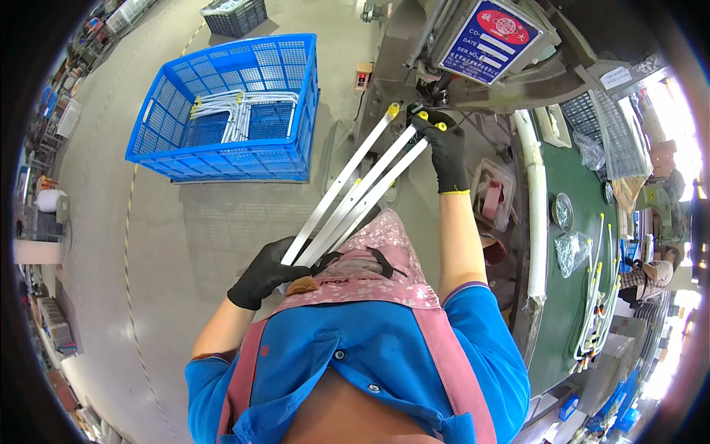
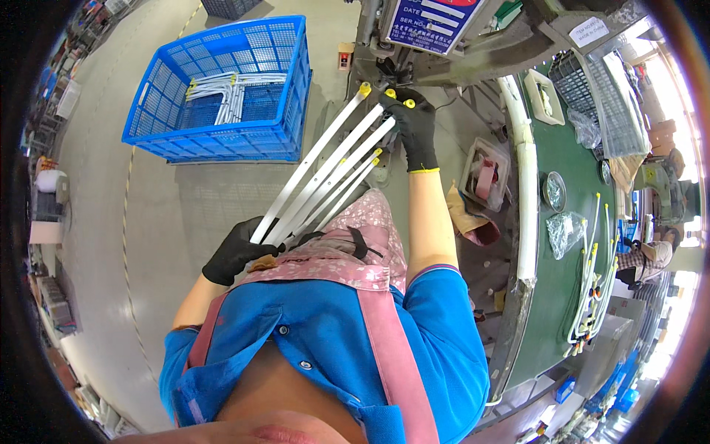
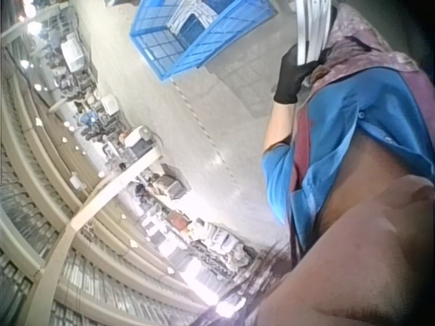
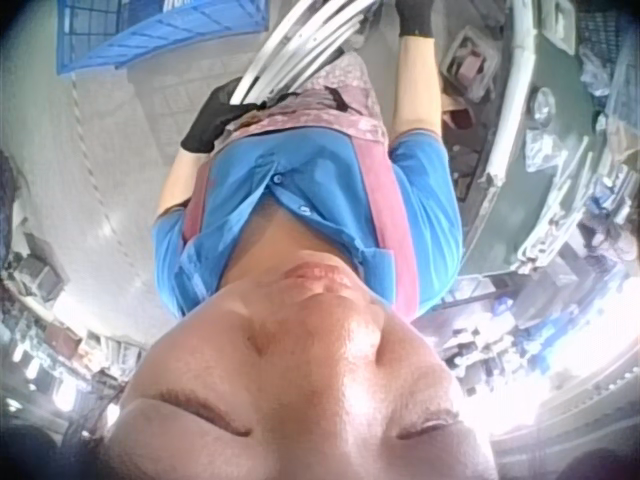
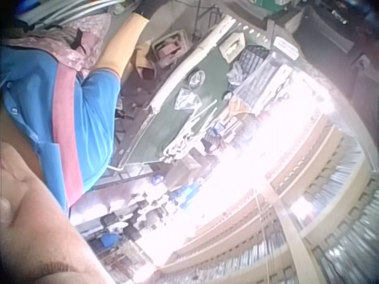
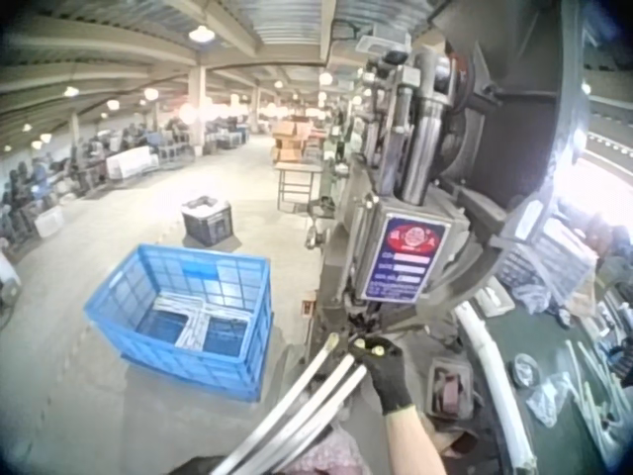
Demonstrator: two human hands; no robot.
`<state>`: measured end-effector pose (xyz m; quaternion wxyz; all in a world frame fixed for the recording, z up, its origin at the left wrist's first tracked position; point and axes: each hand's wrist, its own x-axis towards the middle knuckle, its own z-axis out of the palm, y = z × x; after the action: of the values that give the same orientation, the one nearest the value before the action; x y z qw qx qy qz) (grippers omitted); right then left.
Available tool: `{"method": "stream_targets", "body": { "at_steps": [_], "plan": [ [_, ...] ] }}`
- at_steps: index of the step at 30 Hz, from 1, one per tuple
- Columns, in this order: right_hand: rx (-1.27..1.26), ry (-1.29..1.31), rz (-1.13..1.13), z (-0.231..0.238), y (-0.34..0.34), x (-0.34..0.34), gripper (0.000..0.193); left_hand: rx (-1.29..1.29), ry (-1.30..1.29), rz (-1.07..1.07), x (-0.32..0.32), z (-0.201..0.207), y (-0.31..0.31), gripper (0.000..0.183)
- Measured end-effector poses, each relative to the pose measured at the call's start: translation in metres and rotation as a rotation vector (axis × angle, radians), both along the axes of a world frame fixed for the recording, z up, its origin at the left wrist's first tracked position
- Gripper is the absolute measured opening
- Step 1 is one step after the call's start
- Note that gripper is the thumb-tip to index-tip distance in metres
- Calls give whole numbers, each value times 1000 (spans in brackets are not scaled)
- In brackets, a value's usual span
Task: The person repeatedly picks up white plastic hangers from a blue crate, inserts them into a machine to attach yellow plastic caps, and places the finished hangers back into the crate. The process is repeated continuously.
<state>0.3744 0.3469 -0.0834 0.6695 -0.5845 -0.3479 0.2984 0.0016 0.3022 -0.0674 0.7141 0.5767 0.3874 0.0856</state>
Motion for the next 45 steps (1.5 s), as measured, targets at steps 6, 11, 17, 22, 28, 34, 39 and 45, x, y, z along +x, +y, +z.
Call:
{"method": "stream_targets", "body": {
  "at_steps": [6,11,17,22,28,34,39,45],
  "plan": [
    [-32,-49,18,-6,7,1,24,-54,-19,31,1,-17,-1,48],
    [-30,-72,17,-12,8,3,25,2,46,-1,4,-11,0,48],
    [-98,-112,-6,-16,12,6,25,58,128,-39,-2,17,-3,46],
    [-87,-191,-2,-21,13,10,26,-17,104,0,4,14,-2,45],
    [-121,-247,-6,-24,15,15,28,103,10,-78,0,11,-1,42],
    [-101,-272,-8,-21,12,12,30,-9,-31,-61,8,4,3,42],
    [-147,-283,30,-25,10,14,34,86,35,-50,4,7,-2,41],
    [-231,-339,32,-41,11,13,36,42,-11,-12,5,-8,-1,40]
  ]
}}
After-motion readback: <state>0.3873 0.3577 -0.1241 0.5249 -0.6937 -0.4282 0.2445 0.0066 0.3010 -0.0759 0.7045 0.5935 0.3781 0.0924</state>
